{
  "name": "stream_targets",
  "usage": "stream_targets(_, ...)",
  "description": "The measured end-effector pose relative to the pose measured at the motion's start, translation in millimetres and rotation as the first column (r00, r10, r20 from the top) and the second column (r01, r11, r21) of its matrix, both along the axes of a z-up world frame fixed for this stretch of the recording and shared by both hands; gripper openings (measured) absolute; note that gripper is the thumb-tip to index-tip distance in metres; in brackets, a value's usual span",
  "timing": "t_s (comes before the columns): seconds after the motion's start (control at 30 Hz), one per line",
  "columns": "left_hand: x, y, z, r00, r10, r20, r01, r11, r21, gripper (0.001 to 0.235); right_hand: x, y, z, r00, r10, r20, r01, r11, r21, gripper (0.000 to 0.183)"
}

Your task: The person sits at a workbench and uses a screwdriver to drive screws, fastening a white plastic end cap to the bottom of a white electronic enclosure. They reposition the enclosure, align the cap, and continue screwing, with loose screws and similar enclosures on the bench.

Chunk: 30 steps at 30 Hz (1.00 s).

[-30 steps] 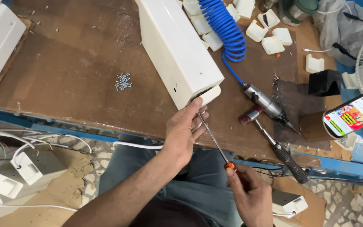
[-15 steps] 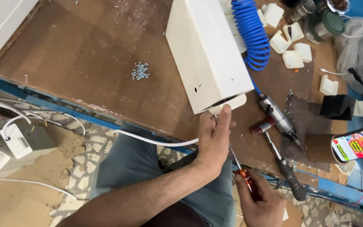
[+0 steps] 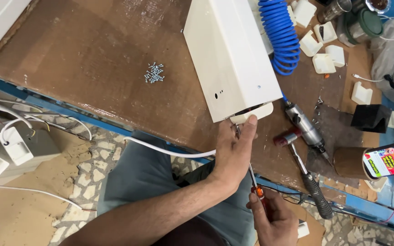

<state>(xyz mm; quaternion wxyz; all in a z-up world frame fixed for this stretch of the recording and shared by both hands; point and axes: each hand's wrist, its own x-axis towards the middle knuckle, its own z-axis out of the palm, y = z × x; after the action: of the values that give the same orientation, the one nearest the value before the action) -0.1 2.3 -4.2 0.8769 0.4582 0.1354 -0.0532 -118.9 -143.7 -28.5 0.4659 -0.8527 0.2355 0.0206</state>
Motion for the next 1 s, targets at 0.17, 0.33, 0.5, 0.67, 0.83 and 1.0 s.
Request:
stream_targets(0.17, -0.4, 7.5, -8.4, 0.993, 0.011, 0.114, -0.001, 0.996, -0.085, 0.051, 0.1, 6.9, 10.2, 1.000, -0.004, -0.011, 0.004, 0.999, 0.051, 0.029)
stream_targets(0.33, -11.2, 27.2, -40.2, 0.973, -0.232, 0.013, 0.229, 0.943, -0.241, 0.039, -4.1, -20.6, -14.8, 0.995, 0.018, 0.102, -0.029, 0.993, 0.112, 0.024)
stream_targets(0.5, -6.3, 33.4, -51.3, 0.961, -0.274, 0.018, 0.271, 0.933, -0.239, 0.031, -4.8, -31.6, -14.0, 0.990, 0.041, -0.135, 0.044, 0.821, 0.569, 0.036)
stream_targets(0.67, -3.2, 29.1, -51.9, 0.977, -0.206, -0.046, 0.195, 0.964, -0.179, 0.027, -5.4, -3.9, 4.9, 0.995, 0.034, 0.092, -0.049, 0.985, 0.163, 0.041)
stream_targets(0.83, 23.6, 91.0, 19.3, 0.758, -0.651, -0.045, 0.540, 0.587, 0.603, 0.030, -14.2, -3.5, -15.3, 0.939, 0.149, 0.309, -0.041, 0.943, -0.330, 0.034)
stream_targets(1.0, 82.6, 136.1, 100.0, 0.716, -0.658, 0.234, 0.108, 0.435, 0.894, 0.023, -14.4, -10.0, -31.4, 0.986, 0.021, 0.168, -0.034, 0.997, 0.072, 0.024)
